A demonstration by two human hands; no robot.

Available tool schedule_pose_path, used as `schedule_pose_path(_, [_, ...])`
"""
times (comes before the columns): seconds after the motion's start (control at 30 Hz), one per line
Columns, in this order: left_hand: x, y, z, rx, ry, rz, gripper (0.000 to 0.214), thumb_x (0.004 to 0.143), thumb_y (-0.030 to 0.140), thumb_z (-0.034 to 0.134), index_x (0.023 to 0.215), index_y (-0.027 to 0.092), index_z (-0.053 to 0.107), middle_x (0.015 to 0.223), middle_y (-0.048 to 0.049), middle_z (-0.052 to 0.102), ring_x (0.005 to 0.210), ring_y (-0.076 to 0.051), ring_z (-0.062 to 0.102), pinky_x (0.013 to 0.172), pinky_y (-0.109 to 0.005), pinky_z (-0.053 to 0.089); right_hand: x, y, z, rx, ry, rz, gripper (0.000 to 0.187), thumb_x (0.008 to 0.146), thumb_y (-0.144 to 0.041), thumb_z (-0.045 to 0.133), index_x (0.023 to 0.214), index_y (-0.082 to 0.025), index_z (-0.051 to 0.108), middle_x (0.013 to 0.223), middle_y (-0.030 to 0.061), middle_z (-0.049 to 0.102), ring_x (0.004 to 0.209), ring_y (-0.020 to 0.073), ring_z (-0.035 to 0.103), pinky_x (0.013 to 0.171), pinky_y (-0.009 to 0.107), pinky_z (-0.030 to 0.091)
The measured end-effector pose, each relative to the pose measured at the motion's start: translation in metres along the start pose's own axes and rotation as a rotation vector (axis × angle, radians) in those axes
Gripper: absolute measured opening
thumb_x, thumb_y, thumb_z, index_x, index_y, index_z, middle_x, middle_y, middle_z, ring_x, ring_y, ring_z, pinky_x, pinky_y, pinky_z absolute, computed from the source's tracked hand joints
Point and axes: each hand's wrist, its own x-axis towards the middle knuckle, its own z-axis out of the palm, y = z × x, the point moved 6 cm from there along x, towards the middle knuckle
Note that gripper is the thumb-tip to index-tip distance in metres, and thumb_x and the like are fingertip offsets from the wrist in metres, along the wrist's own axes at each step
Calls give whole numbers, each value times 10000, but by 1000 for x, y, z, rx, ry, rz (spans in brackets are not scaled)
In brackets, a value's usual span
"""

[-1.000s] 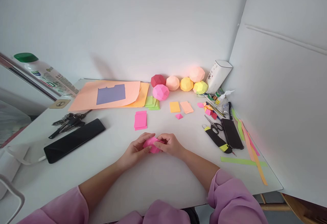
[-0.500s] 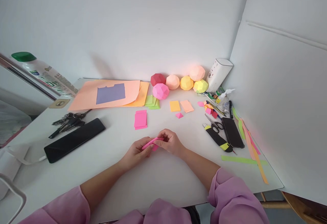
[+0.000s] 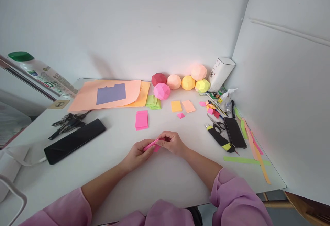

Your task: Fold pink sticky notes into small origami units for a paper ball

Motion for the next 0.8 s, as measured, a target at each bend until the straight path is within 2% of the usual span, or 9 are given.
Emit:
schedule_pose_path(0.13, [-1,-4,1,-79,10,-61,328,856,380,480,1066,169,616,505,49,406,436,-91,340,420,-213,307,0,0,0,16,-2,-3,175,728,-341,701,731,-175,648,701,0,581,644,127,519,603,263,423])
schedule_pose_path(0.37, [-2,-2,0,-71,-2,-51,370,869,395,463,1065,140,644,507,42,438,437,-84,394,438,-212,358,0,3,1,29,6,13,205,702,-347,719,708,-161,633,676,-3,565,618,118,501,571,251,412])
schedule_pose_path(0.8, [-2,-5,0,-44,-13,-63,374,874,383,458,1090,136,638,496,46,440,418,-79,397,430,-209,358,1,0,0,35,2,-2,177,717,-326,709,706,-160,649,674,1,573,615,116,495,574,255,400])
